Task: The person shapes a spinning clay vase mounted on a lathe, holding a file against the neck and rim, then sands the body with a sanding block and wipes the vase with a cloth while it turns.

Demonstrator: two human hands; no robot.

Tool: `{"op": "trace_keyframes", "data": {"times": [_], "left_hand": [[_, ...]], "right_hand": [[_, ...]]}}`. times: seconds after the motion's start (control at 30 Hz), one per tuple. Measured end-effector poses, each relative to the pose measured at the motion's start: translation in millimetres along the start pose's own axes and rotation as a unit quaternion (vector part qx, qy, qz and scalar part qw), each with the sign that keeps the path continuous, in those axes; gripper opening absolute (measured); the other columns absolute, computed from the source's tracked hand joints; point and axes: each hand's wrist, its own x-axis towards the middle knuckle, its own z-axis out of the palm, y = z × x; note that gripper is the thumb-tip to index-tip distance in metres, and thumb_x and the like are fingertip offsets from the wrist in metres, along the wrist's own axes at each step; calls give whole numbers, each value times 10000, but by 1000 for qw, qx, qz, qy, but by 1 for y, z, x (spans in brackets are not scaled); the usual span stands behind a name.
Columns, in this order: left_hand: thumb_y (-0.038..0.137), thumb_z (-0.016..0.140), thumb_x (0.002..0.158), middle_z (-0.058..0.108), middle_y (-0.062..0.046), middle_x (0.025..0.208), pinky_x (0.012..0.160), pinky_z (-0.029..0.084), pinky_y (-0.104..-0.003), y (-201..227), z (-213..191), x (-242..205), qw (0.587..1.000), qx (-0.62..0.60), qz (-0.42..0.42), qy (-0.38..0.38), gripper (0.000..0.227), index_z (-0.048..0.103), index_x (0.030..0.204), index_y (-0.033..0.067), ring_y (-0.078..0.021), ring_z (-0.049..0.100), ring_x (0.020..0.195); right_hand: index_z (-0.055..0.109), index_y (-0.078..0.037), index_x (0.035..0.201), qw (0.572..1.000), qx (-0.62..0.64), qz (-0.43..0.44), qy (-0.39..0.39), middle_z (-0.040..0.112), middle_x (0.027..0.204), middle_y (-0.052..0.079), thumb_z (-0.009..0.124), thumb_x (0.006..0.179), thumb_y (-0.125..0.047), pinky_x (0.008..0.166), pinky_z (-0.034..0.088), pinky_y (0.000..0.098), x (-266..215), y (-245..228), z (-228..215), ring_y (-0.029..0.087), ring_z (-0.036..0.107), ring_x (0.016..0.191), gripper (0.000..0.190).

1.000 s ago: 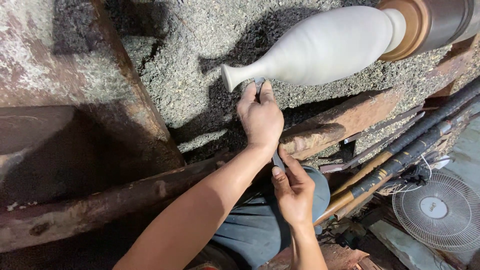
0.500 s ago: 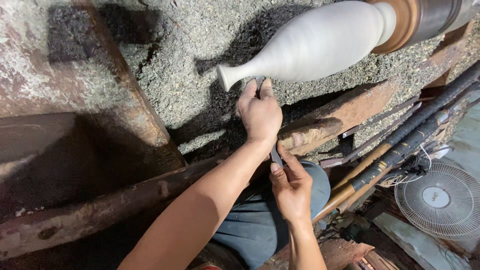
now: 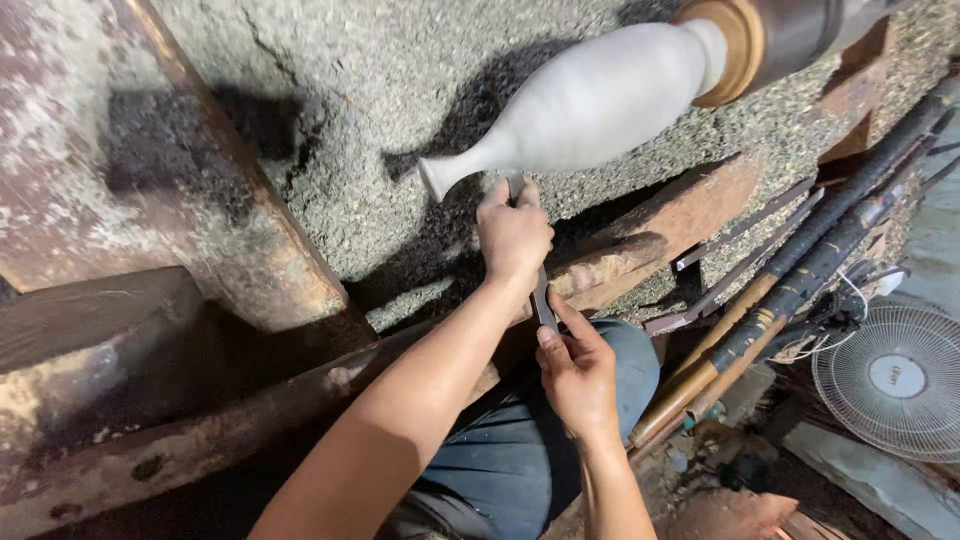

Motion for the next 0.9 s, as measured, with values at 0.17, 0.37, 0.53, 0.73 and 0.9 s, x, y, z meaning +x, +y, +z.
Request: {"op": "trace_keyframes", "data": {"times": [0.17, 0.37, 0.53, 0.73, 0.9], "left_hand": [[220, 664, 963, 721, -180, 1095, 854, 515, -476, -21, -33, -10, 854, 317, 411, -38, 328, 701, 1203, 0, -266, 669, 944], [232, 629, 949, 716, -92, 991, 833, 563, -465, 78, -49, 42, 498, 789, 319, -168, 181, 759, 1050, 157, -281, 686, 910], [495, 590, 1022, 746, -160, 980, 837, 570, -485, 78, -53, 41, 637, 712, 262, -138, 354, 767, 1184, 234, -340, 712, 889], [527, 684, 979, 766, -214, 1067, 959, 536, -512, 61, -75, 48, 624, 710, 322, -49, 391, 802, 1225, 246, -420, 712, 1000], [581, 704, 1010, 766, -271, 1039, 967, 559, -522, 47, -65, 67, 595, 735, 323, -41, 449, 789, 1250, 211, -444, 722, 1052]], "right_hand": [[561, -159, 1462, 995, 27, 60, 74, 531, 571, 13, 640, 909, -65, 326, 277, 251, -22, 18, -63, 94, 394, 376, 567], [590, -130, 1393, 966, 163, 30, 200, 581, 645, -10, 608, 963, -99, 334, 309, 240, 25, 98, -188, 95, 440, 401, 432], [537, -92, 1455, 943, 191, -4, 273, 581, 660, 9, 604, 987, -77, 375, 360, 260, 113, 134, -262, 109, 472, 442, 472], [464, -9, 1476, 930, 213, -18, 298, 605, 680, 64, 602, 993, -86, 379, 382, 318, 241, 186, -314, 172, 520, 465, 508], [497, -43, 1457, 921, 122, -15, 368, 678, 840, 141, 660, 910, -119, 616, 461, 377, 254, 175, -305, 265, 621, 704, 576]]}}
